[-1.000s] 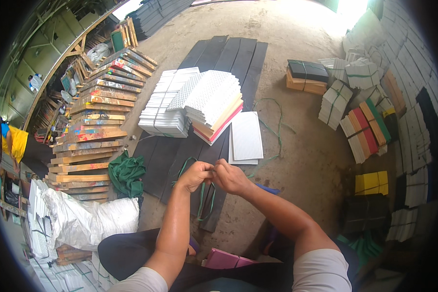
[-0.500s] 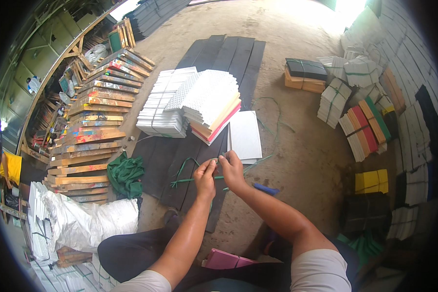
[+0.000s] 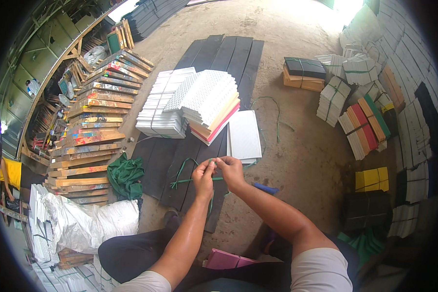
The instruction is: The person sits on the floor and repeatedly stacks white foam sheets, wraps them with green string, and secures the bundles with knots. The person uses a blue utility knife to cut the string and places the finished bundles on a nearby stack.
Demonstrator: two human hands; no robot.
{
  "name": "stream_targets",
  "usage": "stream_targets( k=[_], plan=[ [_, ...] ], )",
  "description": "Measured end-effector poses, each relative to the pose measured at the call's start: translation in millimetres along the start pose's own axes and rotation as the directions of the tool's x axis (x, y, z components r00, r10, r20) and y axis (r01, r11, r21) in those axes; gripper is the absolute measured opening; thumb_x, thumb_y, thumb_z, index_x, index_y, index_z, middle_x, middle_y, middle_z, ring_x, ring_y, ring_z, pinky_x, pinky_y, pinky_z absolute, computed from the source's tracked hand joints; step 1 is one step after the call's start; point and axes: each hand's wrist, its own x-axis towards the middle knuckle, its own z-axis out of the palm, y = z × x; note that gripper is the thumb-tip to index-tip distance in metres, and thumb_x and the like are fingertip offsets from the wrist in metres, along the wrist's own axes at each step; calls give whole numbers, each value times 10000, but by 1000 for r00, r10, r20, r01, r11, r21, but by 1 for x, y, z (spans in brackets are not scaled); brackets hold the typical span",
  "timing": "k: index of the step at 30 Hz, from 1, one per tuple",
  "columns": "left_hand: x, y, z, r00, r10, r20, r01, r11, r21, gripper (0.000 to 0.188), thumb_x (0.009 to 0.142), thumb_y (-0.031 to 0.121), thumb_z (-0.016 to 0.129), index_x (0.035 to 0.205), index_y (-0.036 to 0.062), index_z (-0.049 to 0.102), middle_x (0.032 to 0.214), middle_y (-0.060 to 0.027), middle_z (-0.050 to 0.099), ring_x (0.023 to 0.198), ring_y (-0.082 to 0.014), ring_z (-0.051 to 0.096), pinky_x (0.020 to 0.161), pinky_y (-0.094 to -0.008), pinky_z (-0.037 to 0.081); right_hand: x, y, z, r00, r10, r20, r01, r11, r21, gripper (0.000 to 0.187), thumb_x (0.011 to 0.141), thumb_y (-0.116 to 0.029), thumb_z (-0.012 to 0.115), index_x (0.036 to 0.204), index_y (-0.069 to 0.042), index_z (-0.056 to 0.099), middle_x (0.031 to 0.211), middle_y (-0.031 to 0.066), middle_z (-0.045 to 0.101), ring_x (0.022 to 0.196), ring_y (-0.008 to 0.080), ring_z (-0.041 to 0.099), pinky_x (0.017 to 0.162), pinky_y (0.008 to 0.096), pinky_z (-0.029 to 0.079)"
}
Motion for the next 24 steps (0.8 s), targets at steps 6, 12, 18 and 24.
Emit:
stream_targets(
  k=[6, 12, 18, 24],
  plan=[
    [6, -5, -5, 993, -102, 62, 111, 983, -148, 175, 1014, 108, 680, 1115, -12, 758, 925, -7, 705, 783, -64, 576, 716, -230, 477, -1, 2, -4, 991, 125, 42, -127, 991, 41, 205, 1014, -215, 725, 947, -22, 719, 726, 0, 639, 493, 46, 404, 444, 258, 275],
    [7, 3, -12, 971, -227, 67, 237, 916, -324, 139, 1014, 119, 680, 1053, 2, 743, 907, -13, 696, 755, -81, 574, 693, -240, 474, 0, -2, -7, 991, 91, 101, -87, 996, -36, 171, 986, -167, 761, 955, -2, 726, 778, 28, 688, 584, 57, 510, 508, 254, 372],
    [6, 4, 0, 986, -157, -63, 157, 988, -11, 148, 1022, 143, 676, 978, 18, 742, 856, -12, 698, 732, -75, 578, 670, -243, 483, 14, 22, -13, 988, -128, 89, 147, 952, -269, 135, 987, -97, 733, 986, 39, 732, 861, 60, 735, 784, 95, 643, 682, 279, 512],
    [1, -3, -1, 992, -6, -127, 51, 936, 348, 162, 1027, 124, 647, 950, 11, 735, 820, -10, 687, 674, -78, 575, 627, -251, 476, 6, 19, -11, 975, -215, 63, 223, 903, -367, 173, 962, -122, 715, 999, 47, 730, 872, 75, 725, 779, 145, 646, 722, 321, 519]
  ],
)
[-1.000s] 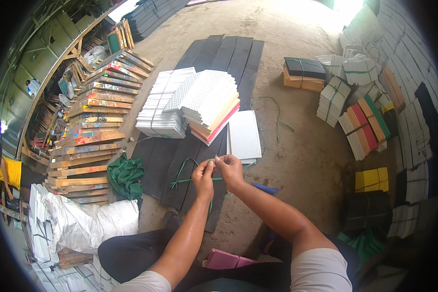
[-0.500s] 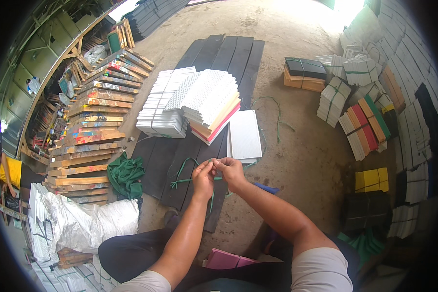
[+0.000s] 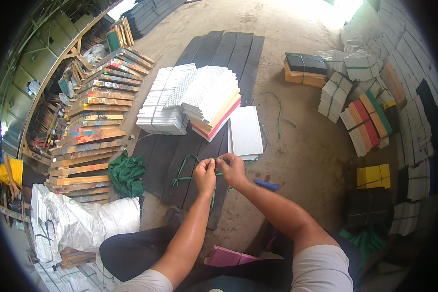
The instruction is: The person sits on the floor and repeatedly stacks white foam sheets, wraps them with green string, and secures the bundles with knots. The person uses a blue utility knife to cut the string and places the finished bundles on a nearby stack.
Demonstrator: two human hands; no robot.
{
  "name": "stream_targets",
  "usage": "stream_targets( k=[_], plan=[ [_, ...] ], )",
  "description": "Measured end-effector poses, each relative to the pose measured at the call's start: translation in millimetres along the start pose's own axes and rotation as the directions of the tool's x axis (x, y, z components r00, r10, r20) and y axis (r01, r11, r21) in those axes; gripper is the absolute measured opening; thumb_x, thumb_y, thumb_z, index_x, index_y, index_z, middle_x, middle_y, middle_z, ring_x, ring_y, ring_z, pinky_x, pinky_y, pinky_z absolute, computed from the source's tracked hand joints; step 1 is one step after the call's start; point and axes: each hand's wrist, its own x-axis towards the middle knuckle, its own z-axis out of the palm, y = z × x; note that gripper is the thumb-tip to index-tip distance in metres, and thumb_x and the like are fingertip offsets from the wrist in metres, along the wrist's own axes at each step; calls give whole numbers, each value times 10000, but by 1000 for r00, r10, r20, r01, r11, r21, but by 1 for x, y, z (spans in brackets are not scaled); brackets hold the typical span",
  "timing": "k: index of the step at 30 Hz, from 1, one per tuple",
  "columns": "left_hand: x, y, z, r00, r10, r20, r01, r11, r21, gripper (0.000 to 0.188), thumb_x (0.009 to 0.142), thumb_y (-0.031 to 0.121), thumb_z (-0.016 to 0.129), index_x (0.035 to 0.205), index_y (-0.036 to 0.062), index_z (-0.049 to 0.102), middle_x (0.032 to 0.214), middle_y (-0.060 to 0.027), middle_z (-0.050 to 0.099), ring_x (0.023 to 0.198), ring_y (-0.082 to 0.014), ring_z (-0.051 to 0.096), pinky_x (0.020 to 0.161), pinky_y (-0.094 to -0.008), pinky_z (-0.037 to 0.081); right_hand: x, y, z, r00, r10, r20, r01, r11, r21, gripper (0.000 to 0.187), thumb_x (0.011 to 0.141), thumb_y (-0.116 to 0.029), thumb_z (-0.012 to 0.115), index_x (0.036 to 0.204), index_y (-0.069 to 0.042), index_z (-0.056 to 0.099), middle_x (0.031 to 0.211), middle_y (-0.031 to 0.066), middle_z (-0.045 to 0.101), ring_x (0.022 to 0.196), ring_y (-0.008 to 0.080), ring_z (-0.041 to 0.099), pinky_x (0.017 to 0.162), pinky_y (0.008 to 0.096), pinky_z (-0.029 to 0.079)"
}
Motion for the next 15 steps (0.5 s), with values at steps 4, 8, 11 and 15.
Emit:
stream_targets(
  k=[4, 8, 11, 15],
  plan=[
    [3, -4, 0, 997, -72, 14, 73, 989, -130, 134, 1014, 97, 654, 959, 12, 741, 816, -7, 681, 671, -71, 562, 619, -246, 463, 2, -1, -7, 943, 241, 227, -314, 870, 380, 112, 1027, -152, 685, 1010, -41, 693, 795, -20, 624, 606, 60, 480, 548, 258, 390],
    [8, -3, -4, 991, -116, 65, 126, 974, -189, 106, 998, 72, 667, 959, 14, 747, 814, 0, 677, 663, -63, 546, 604, -242, 444, 1, -12, -13, 836, 327, 440, -541, 625, 563, 107, 1037, -216, 671, 1012, -112, 673, 749, -69, 563, 564, 23, 364, 500, 234, 234],
    [11, -1, 0, 983, -153, 96, 172, 959, -226, 85, 988, 62, 680, 964, 15, 747, 811, 5, 675, 663, -58, 540, 599, -235, 433, 4, -10, -17, 833, 313, 456, -545, 604, 581, 118, 1050, -226, 651, 1017, -114, 668, 735, -87, 518, 554, 26, 358, 501, 230, 251],
    [11, 5, -1, 957, -242, 161, 275, 932, -234, 63, 975, 57, 698, 981, 14, 744, 824, 11, 676, 664, -53, 536, 601, -225, 426, 7, 0, -22, 832, 309, 461, -544, 617, 568, 110, 1043, -228, 663, 1010, -124, 670, 723, -92, 493, 544, 29, 345, 498, 228, 249]
  ],
)
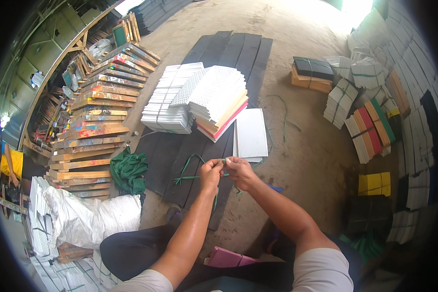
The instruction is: The person sits on the floor and repeatedly stacks white foam sheets, wraps them with green string, and secures the bundles with knots. The person uses a blue utility knife to cut the string and places the finished bundles on a nearby stack.
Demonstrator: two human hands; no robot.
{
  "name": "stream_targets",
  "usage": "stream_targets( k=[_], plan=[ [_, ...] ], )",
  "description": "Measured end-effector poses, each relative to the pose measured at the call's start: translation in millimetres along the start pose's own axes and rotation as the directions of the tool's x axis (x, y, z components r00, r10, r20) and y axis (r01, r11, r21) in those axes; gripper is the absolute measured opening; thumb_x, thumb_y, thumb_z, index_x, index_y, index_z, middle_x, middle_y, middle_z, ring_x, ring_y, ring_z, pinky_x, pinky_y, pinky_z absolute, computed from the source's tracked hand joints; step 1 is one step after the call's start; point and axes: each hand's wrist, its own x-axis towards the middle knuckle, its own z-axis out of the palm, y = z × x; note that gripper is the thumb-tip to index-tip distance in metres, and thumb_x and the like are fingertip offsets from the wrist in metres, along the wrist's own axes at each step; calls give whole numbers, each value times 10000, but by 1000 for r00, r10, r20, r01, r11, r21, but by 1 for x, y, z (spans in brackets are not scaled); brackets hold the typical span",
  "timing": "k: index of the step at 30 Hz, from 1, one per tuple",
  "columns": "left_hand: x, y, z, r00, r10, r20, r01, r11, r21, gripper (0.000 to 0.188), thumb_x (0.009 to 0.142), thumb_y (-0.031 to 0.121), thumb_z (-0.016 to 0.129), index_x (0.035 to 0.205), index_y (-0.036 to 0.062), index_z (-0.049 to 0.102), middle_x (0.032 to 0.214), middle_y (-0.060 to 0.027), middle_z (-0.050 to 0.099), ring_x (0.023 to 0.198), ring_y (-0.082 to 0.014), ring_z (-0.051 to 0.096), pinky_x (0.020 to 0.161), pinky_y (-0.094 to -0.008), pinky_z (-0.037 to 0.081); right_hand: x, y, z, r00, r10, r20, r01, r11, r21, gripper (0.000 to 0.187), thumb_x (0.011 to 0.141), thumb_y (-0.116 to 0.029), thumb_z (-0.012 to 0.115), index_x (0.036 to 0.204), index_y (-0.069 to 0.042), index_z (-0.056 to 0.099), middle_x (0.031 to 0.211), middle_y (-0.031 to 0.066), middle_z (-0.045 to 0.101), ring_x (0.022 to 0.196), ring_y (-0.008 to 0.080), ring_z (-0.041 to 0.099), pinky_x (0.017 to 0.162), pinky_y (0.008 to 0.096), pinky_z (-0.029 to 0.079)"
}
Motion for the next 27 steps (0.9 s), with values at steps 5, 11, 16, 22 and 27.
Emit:
stream_targets(
  k=[5, 11, 16, 22, 27],
  plan=[
    [-4, -7, 3, 964, 255, -72, -252, 967, 46, 108, 977, 99, 720, 1018, 4, 749, 861, 8, 687, 698, -56, 562, 618, -226, 443, -3, -2, 11, 999, -50, -9, 50, 997, -62, 127, 1026, -240, 693, 1000, -116, 690, 719, -86, 513, 546, 25, 368, 488, 222, 249],
    [-17, 5, 10, 908, 408, -96, -402, 913, 73, 148, 985, 125, 719, 1019, -3, 785, 834, 0, 688, 715, -67, 571, 631, -252, 461, -1, -4, 17, 981, -184, -65, 165, 959, -231, 172, 1014, -238, 712, 1015, -66, 709, 770, -34, 617, 581, 51, 462, 501, 232, 319],
    [-2, -5, -1, 926, 291, -242, -307, 951, -32, 167, 1000, 138, 710, 954, -10, 771, 808, -16, 688, 668, -75, 556, 605, -252, 447, 7, -2, 10, 896, -433, 100, 387, 650, -654, 241, 991, -224, 722, 1029, 13, 740, 908, 90, 743, 787, 185, 675, 700, 348, 524],
    [0, -2, -16, 944, 228, -240, -245, 969, -41, 160, 998, 145, 712, 942, 0, 744, 809, -27, 692, 661, -72, 571, 599, -239, 459, -20, -44, 24, 884, -408, 227, 297, 116, -948, 183, 921, -159, 724, 1021, -7, 751, 977, 189, 746, 909, 353, 727, 812, 450, 555],
    [5, -1, -24, 910, 396, -122, -356, 898, 259, 219, 986, 221, 741, 973, 3, 744, 828, -33, 701, 658, -85, 582, 621, -255, 484, -18, -50, 14, 782, -470, 409, 378, -164, -911, 99, 892, -83, 735, 930, 6, 711, 900, 165, 714, 810, 356, 718, 715, 443, 560]
  ],
)
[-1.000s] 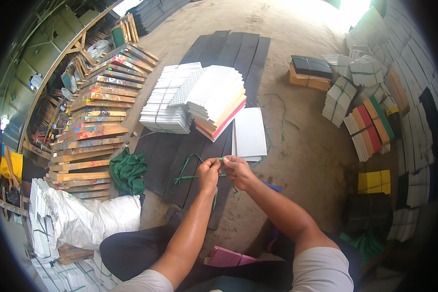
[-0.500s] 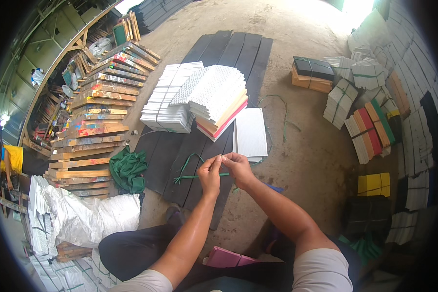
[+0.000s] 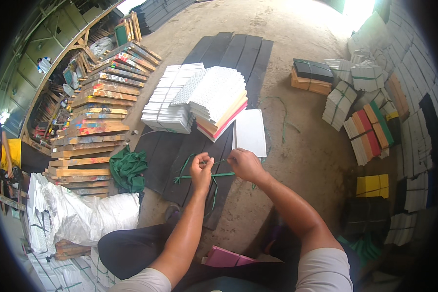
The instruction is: The person sits on the floor and repeatedly stacks white foam sheets, wraps them with green string, and secures the bundles with knots. The person uses a blue utility knife to cut the string and places the finished bundles on a nearby stack.
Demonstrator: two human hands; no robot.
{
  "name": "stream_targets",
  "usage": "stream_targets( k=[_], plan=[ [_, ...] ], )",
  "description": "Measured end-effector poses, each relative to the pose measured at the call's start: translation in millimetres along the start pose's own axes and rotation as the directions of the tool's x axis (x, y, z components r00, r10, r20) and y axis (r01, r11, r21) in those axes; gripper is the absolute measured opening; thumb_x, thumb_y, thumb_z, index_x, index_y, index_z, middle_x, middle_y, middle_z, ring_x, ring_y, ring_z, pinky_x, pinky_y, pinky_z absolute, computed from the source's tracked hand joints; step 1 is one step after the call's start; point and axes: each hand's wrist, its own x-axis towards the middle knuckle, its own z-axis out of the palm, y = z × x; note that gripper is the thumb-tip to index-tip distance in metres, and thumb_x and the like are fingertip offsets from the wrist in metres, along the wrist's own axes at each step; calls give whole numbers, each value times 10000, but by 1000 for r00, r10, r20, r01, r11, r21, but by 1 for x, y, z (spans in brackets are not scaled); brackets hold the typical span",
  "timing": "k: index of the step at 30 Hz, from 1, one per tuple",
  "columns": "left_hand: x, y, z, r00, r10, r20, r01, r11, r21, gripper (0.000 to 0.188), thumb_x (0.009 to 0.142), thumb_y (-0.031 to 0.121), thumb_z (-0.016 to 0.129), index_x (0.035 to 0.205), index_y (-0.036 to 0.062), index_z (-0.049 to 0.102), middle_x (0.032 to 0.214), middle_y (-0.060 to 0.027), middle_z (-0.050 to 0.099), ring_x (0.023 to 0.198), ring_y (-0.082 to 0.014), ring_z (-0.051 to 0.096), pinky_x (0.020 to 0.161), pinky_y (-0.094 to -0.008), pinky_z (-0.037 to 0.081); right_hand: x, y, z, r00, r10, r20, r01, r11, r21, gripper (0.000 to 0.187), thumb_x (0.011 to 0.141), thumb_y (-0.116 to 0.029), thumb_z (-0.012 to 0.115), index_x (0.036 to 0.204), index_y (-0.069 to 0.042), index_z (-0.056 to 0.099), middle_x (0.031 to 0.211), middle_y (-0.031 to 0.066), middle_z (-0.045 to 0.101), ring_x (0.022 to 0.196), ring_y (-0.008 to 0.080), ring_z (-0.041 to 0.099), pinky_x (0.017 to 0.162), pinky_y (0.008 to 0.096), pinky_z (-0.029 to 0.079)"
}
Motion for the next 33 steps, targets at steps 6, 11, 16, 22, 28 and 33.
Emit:
stream_targets(
  k=[6, 11, 16, 22, 28, 33],
  plan=[
    [13, 43, -5, 873, -54, 485, -64, 973, 223, 283, 1054, 273, 652, 969, 7, 701, 789, -6, 655, 681, -62, 550, 617, -252, 452, 9, -19, -19, 988, -157, 7, 157, 983, -99, 122, 897, -125, 726, 865, -35, 650, 853, 126, 689, 790, 355, 702, 702, 458, 553],
    [6, 53, -5, 834, -48, 550, 94, 994, -56, 343, 1094, 280, 582, 865, 36, 655, 748, 18, 584, 657, -59, 512, 598, -245, 419, 20, -26, -49, 964, -228, 140, 245, 962, -122, 112, 900, -157, 735, 932, -59, 692, 855, 102, 708, 806, 339, 712, 700, 457, 548],
    [7, 72, 4, 826, -61, 560, 74, 997, -2, 364, 1096, 317, 577, 878, 40, 666, 758, 10, 591, 645, -63, 516, 591, -248, 421, 18, -34, -62, 950, -249, 191, 278, 950, -143, 136, 935, -192, 699, 956, -69, 646, 880, 100, 715, 827, 355, 717, 683, 486, 535],
    [5, 76, 1, 747, -64, 662, 265, 942, -208, 314, 1086, 280, 583, 887, 41, 626, 734, -6, 556, 599, -92, 506, 569, -261, 436, 28, -45, -86, 912, -339, 232, 379, 912, -159, 137, 916, -174, 716, 965, -68, 644, 843, 100, 706, 779, 356, 707, 660, 469, 527],
    [-6, 87, 4, 713, 64, 699, 298, 875, -383, 265, 1063, 228, 595, 869, 48, 601, 735, -22, 543, 604, -117, 526, 568, -283, 456, 42, -41, -118, 874, -407, 267, 441, 894, -82, 141, 925, -221, 732, 961, -102, 667, 761, 83, 704, 709, 355, 688, 630, 475, 513],
    [-14, 86, 18, 798, 142, 586, 308, 739, -599, 306, 1030, 330, 652, 1028, 24, 670, 836, -83, 669, 794, -208, 663, 758, -366, 532, 34, -62, -132, 963, -214, 161, 216, 976, 8, 139, 984, -193, 689, 1023, -66, 648, 823, 153, 683, 771, 391, 664, 713, 458, 537]
  ],
)
